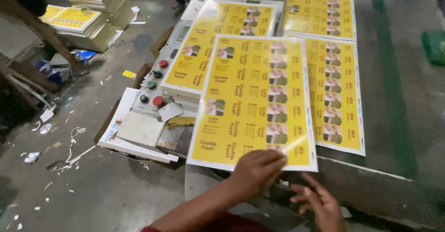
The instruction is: Fanning through stacks of yellow printed paper sheets to inspect quality and ensure they are not sticking together.
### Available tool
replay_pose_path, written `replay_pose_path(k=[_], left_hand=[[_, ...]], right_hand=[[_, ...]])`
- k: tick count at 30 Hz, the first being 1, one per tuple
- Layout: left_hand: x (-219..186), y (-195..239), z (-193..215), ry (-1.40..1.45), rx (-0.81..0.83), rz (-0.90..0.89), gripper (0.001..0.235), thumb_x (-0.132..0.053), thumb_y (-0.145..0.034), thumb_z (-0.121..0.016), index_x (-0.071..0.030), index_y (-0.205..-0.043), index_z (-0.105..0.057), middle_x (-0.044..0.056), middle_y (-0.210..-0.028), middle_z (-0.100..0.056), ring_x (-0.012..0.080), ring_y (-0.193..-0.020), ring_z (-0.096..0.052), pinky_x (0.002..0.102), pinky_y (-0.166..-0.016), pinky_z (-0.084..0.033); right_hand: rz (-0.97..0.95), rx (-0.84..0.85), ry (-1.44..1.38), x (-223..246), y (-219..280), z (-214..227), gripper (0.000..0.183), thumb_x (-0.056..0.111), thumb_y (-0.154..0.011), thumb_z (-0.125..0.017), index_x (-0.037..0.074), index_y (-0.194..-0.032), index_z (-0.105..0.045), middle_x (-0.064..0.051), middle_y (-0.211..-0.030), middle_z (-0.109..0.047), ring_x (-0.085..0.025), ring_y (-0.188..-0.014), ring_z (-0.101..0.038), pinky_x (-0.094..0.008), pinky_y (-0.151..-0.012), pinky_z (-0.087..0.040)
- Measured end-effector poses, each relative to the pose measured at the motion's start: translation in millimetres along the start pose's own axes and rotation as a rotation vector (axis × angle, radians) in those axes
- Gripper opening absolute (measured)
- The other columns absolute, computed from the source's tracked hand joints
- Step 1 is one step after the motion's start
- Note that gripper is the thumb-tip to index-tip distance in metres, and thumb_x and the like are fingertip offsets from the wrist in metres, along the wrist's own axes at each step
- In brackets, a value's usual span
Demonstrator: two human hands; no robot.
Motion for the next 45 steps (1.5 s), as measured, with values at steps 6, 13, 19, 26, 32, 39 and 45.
replay_pose_path(k=[6,13,19,26,32,39,45], left_hand=[[-3,18,-43,0.08,0.281,-0.004,0.045,-0.032,-0.098,-0.059,0.002,-0.127,-0.061,0.02,-0.137,-0.061,0.0402,-0.131,-0.058,0.051,-0.109,-0.043],[132,9,4,-0.156,-0.053,0.054,0.038,-0.021,-0.087,-0.074,-0.004,-0.12,-0.071,0.023,-0.122,-0.071,0.0446,-0.119,-0.067,0.052,-0.097,-0.053],[262,15,-3,-0.525,0.279,0.348,0.07,-0.051,-0.101,-0.056,-0.012,-0.157,-0.04,0.011,-0.165,-0.037,0.0318,-0.154,-0.029,0.05,-0.12,-0.029],[258,25,-5,-0.636,0.358,0.302,0.063,-0.03,-0.097,-0.053,0.007,-0.148,-0.046,0.029,-0.158,-0.042,0.0438,-0.15,-0.036,0.061,-0.118,-0.027],[209,-11,50,-0.655,0.165,0.181,0.017,-0.016,-0.097,-0.06,-0.007,-0.109,-0.068,0.007,-0.102,-0.075,0.0276,-0.08,-0.072,0.04,-0.063,-0.052],[147,-14,95,-0.612,-0.075,0.271,0.014,-0.008,-0.095,-0.07,-0.005,-0.108,-0.074,0.012,-0.087,-0.076,0.0307,-0.065,-0.068,0.04,-0.056,-0.048],[121,-5,86,-0.524,-0.084,0.342,0.019,-0.003,-0.09,-0.069,-0.004,-0.108,-0.074,0.012,-0.09,-0.076,0.0284,-0.066,-0.068,0.038,-0.057,-0.049]], right_hand=[[0.038,0.047,-0.174,-39,-22,16,0.052,0.011,-0.104,-0.046,0.001,-0.154,-0.038,-0.028,-0.117,-0.063,-0.039,-0.09,-0.066,-0.044,-0.055,-0.049],[0.066,0.026,0.049,-41,-66,126,0.067,-0.002,-0.103,-0.036,0.015,-0.167,-0.024,-0.038,-0.119,-0.064,-0.05,-0.084,-0.068,-0.055,-0.058,-0.057],[-0.027,-0.298,0.168,-40,14,203,0.055,-0.012,-0.109,-0.03,-0.001,-0.163,-0.03,-0.046,-0.117,-0.055,-0.062,-0.087,-0.058,-0.067,-0.064,-0.047],[-0.051,-0.351,0.056,-85,75,233,0.054,-0.002,-0.11,-0.035,0.007,-0.164,-0.034,-0.04,-0.108,-0.061,-0.049,-0.08,-0.061,-0.06,-0.054,-0.049],[0.06,-0.476,-0.029,-45,113,174,0.04,0.005,-0.112,-0.042,-0.006,-0.15,-0.039,-0.024,-0.105,-0.064,-0.03,-0.077,-0.066,-0.034,-0.054,-0.049],[-0.061,-0.527,0.013,-27,101,134,0.025,0.001,-0.111,-0.046,-0.01,-0.134,-0.049,-0.034,-0.088,-0.063,-0.039,-0.065,-0.059,-0.046,-0.053,-0.047],[0.01,-0.427,-0.019,-3,48,115,0.024,0.005,-0.11,-0.049,-0.007,-0.131,-0.052,-0.028,-0.086,-0.067,-0.031,-0.063,-0.06,-0.037,-0.05,-0.044]])
Point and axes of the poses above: each hand's wrist, its own y-axis away from the middle knuckle, its own z-axis out of the back of the hand, x = y × z, the point moved 10 cm from there along -y, towards the middle knuckle
